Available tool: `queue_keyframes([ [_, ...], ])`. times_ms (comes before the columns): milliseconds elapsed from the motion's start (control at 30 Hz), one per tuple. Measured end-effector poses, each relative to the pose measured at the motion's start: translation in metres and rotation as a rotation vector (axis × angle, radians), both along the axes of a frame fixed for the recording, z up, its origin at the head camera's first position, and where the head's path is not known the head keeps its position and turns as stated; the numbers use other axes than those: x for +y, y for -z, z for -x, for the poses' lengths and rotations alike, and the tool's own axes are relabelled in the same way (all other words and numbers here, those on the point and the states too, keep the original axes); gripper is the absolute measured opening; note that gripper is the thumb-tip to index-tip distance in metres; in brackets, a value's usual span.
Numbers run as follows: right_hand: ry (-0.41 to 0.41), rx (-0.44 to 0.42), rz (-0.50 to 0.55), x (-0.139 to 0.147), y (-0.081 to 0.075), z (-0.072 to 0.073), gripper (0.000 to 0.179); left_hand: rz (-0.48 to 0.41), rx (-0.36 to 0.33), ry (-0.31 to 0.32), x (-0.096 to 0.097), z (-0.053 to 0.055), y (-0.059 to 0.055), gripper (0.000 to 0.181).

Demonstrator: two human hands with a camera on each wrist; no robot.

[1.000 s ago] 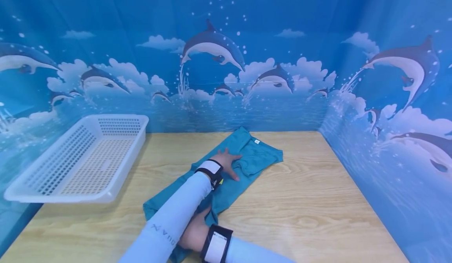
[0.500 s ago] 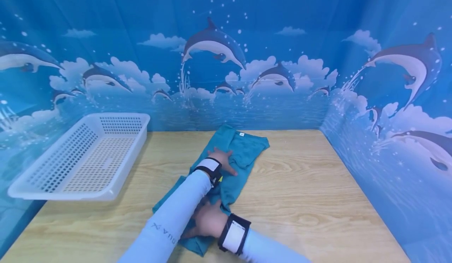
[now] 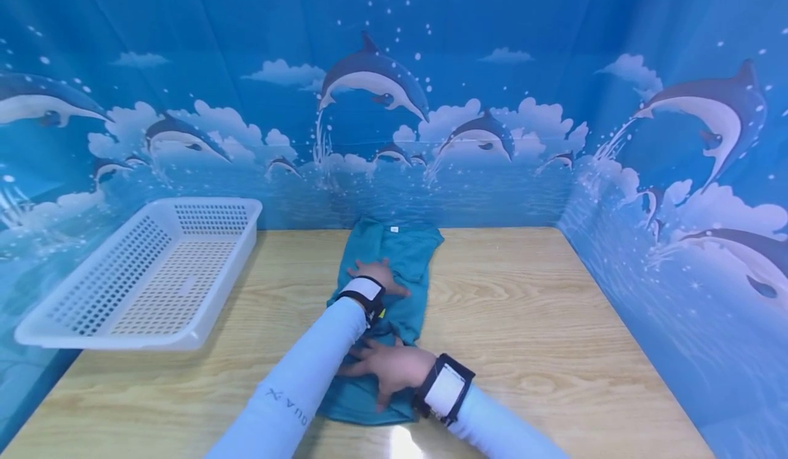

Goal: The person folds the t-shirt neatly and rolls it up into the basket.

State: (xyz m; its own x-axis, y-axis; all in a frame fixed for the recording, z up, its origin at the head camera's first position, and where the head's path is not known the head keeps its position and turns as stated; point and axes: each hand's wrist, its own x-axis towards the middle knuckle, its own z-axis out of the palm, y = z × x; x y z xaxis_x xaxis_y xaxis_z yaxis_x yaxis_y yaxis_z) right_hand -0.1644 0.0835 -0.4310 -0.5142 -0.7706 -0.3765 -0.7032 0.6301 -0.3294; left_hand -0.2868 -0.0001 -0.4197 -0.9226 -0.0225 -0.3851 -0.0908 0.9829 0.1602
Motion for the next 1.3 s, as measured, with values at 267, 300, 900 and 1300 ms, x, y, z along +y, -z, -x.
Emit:
queue_keyframes([
  [267, -0.069, -0.052, -0.03, 0.019, 0.0, 0.002, 0.094, 0.037, -0.011, -0.094, 0.003, 0.002, 0.0, 0.099],
  [300, -0.071, -0.057, -0.034, 0.02, 0.0, 0.002, 0.095, 0.045, -0.016, -0.101, 0.003, 0.003, 0.0, 0.099],
  [900, -0.087, -0.101, -0.031, 0.027, -0.005, 0.004, 0.094, 0.114, -0.069, -0.176, 0.006, 0.023, 0.012, 0.104],
  [1300, -0.065, -0.042, 0.032, 0.035, -0.002, -0.006, 0.093, 0.011, 0.008, -0.115, -0.001, 0.015, 0.011, 0.1],
])
